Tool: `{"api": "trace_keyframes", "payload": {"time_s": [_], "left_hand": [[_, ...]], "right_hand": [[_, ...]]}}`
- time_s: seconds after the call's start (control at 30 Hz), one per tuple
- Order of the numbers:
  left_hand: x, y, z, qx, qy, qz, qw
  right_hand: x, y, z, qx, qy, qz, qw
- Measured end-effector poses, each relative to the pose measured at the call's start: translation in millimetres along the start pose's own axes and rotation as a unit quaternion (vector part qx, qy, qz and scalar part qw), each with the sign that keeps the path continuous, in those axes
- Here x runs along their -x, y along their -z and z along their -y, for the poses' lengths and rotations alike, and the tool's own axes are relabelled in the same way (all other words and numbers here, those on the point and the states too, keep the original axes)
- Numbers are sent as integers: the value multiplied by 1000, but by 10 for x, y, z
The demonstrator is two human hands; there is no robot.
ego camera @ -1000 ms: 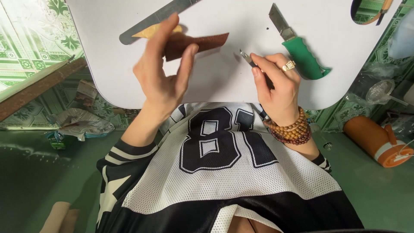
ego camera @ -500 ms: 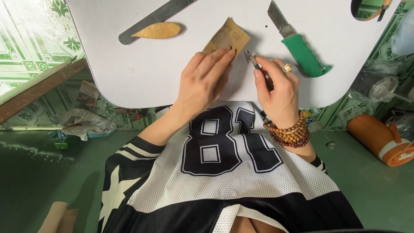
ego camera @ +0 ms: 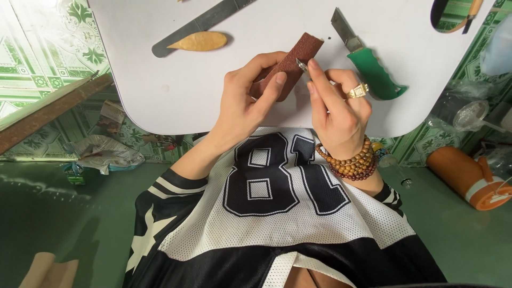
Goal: Sanding and refining the edges of a small wooden piece using sandpaper and a small metal tool.
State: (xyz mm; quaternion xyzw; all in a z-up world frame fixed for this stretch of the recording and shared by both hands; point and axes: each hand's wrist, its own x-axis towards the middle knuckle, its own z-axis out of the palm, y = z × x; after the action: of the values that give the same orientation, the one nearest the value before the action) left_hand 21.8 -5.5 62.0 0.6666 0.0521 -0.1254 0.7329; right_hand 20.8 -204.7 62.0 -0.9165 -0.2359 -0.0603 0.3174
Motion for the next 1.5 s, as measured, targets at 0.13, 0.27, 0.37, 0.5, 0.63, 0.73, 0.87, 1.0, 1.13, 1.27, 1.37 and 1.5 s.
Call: {"api": "trace_keyframes", "payload": {"time_s": [0.13, 0.27, 0.37, 0.5, 0.63, 0.73, 0.87, 1.0, 1.13, 1.27, 1.37, 1.5], "left_hand": [[-13, -7, -49, 45, 27, -6, 999], [-7, 13, -18, 84, 32, 7, 996], [-12, 57, -52, 51, 14, 12, 999], [-43, 160, -65, 36, 22, 68, 997], [-121, 133, -191, 0, 27, 107, 994], [-191, 206, -200, -54, -52, 136, 988], [-343, 346, -49, -208, -107, 171, 957], [-362, 295, 469, -573, -168, 56, 800], [-313, 252, 450, -628, -251, 31, 736], [-293, 247, 464, -680, -239, 94, 687], [-278, 245, 478, -685, -265, 74, 675], [-246, 231, 534, -667, -277, 59, 689]], "right_hand": [[-19, 12, 8, 5, 18, -16, 1000], [-36, 58, 12, -19, 15, -30, 999], [-51, 170, 26, -39, 5, -26, 999], [-74, 264, -74, -59, 10, -22, 998], [-98, 275, -74, -73, 29, 11, 997], [-51, 330, -152, -79, 31, 32, 996], [-60, 320, -282, -57, 45, 70, 995], [10, 122, -265, -55, -1, 130, 990], [91, 16, -243, -50, -21, 119, 991], [147, -47, -234, -30, -22, 96, 995], [193, -76, -201, -14, -25, 102, 994], [189, -93, -184, -16, -24, 102, 994]]}}
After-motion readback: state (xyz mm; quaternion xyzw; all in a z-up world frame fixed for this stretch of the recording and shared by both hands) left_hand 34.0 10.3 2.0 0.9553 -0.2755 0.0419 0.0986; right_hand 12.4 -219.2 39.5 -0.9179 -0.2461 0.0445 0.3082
